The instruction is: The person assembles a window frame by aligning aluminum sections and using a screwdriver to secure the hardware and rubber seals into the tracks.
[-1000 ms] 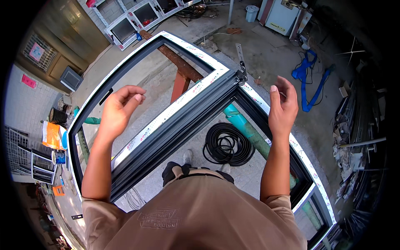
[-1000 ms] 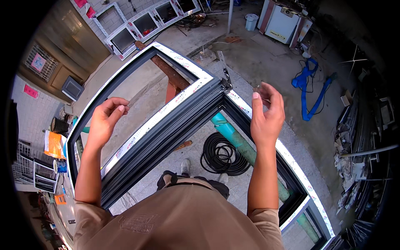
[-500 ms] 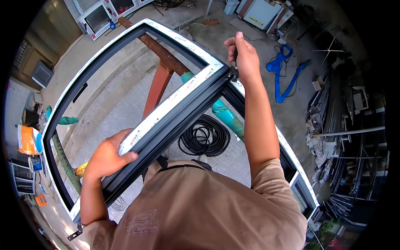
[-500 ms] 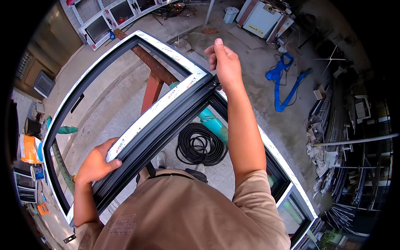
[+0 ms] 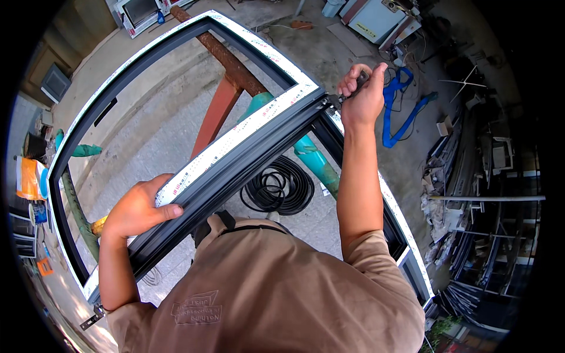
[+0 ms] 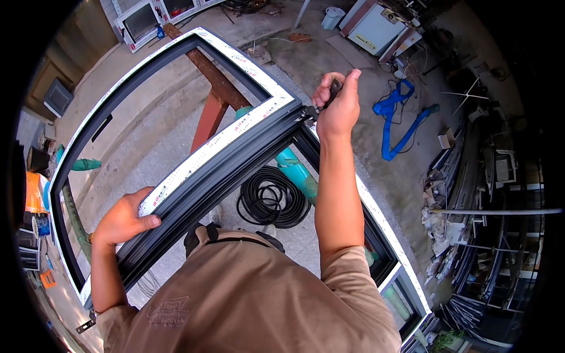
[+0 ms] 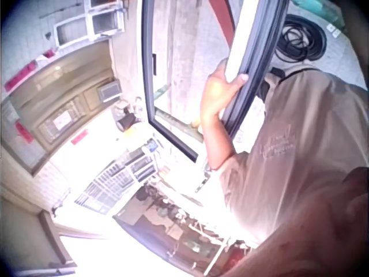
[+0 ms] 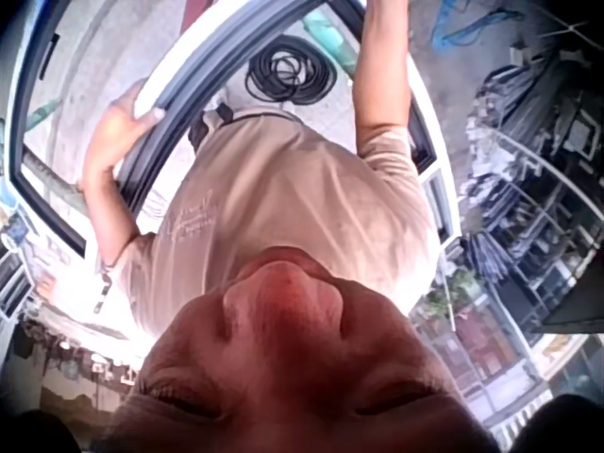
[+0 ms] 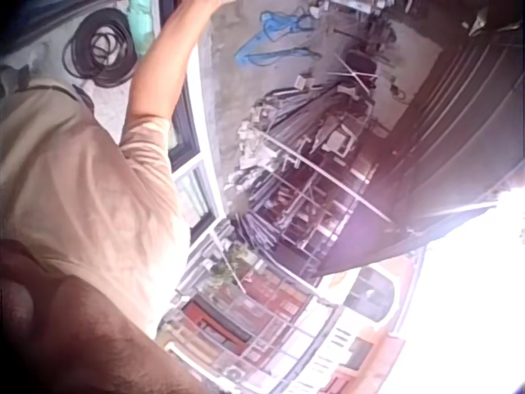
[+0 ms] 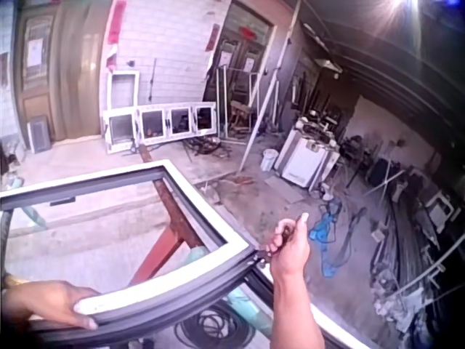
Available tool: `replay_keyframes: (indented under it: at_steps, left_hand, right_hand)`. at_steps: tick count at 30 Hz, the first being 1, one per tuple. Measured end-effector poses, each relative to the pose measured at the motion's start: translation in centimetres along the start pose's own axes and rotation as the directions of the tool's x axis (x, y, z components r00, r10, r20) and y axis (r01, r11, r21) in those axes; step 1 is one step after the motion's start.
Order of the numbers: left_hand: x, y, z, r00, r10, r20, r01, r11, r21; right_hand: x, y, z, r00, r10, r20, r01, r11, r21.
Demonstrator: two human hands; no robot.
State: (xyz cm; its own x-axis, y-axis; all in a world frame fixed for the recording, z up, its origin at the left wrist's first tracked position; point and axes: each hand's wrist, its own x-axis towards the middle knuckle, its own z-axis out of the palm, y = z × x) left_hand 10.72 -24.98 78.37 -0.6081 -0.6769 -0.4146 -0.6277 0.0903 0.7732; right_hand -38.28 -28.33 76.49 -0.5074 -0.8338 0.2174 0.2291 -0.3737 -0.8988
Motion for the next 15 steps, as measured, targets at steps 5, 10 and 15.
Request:
replay_keyframes:
  at_steps: [5,10,15]
  left_hand:
    - [-0.2,-0.1,0.0,1.0,-0.01,-0.017,0.01,1.0,0.029]
    - [0.0,0.8,0.1,1.0,0.006,0.012,-0.006,1.0,-0.003]
    - [-0.5,-0.3,0.1,0.999,0.028,0.024,-0.028,0.999,0.022]
  right_hand:
    - [-0.1,-0.5,0.4,0.998,-0.066,0.015,0.068,0.979,-0.193]
    - [0.0,0.8,-0.7,0.993,-0.122,-0.001,0.122,0.993,0.004]
    - [0.2,0.5,0.5,0.996,-0.048,0.076,0.043,0.997,0.066]
